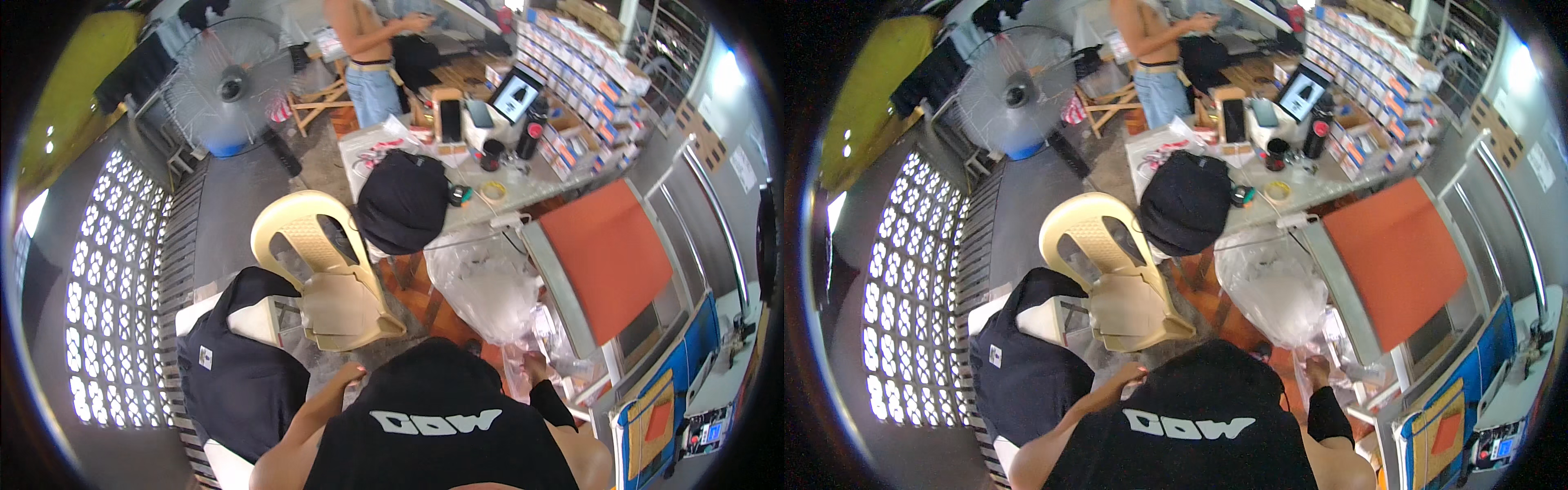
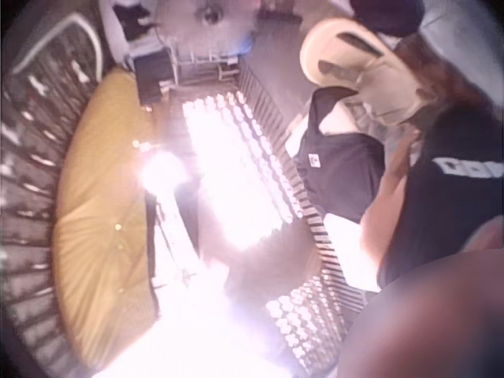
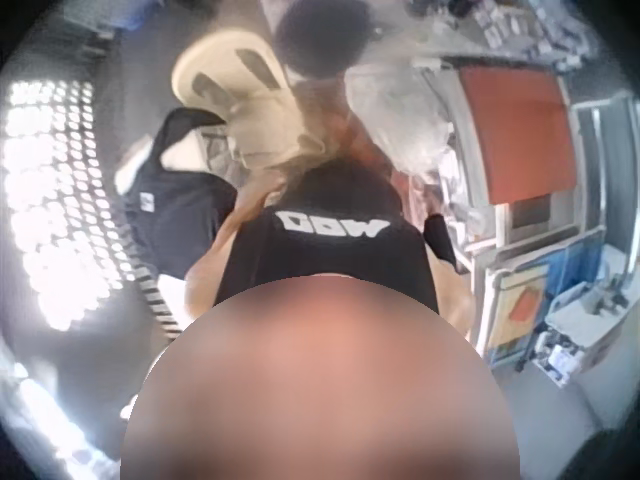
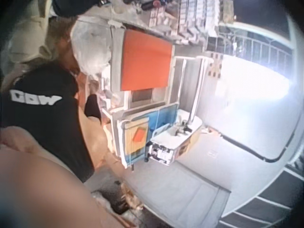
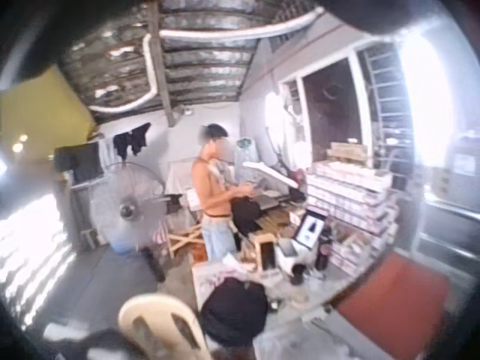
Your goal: The person measures a black hoodie with a tape measure, then folds it neatly on a heat press. They handle the garment and tape measure throughout the process.
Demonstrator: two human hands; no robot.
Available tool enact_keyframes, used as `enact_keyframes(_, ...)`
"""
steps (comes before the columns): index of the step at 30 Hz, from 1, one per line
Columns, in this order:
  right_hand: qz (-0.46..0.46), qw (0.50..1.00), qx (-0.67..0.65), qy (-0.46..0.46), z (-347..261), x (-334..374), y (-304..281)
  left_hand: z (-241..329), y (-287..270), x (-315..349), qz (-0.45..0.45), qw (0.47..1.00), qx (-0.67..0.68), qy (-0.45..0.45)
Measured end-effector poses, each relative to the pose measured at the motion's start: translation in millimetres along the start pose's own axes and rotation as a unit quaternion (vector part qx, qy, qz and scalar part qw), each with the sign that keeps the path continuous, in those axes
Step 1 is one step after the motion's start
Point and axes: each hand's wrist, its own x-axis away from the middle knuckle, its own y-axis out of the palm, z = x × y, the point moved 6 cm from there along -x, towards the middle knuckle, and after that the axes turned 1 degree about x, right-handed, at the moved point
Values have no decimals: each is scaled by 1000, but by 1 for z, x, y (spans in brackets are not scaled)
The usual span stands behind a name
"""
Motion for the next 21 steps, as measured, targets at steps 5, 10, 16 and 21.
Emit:
enact_keyframes(5,65,991,106,-40,58,-5,-58,25,-55,-56,-27,999,4,-47)
enact_keyframes(10,26,975,146,-168,-17,-17,-59,146,-195,-135,161,809,560,-71)
enact_keyframes(16,-22,984,95,-150,-83,14,-61,255,-304,-167,221,511,813,-168)
enact_keyframes(21,-16,971,173,-162,-117,52,-51,289,-354,-158,221,592,773,-54)
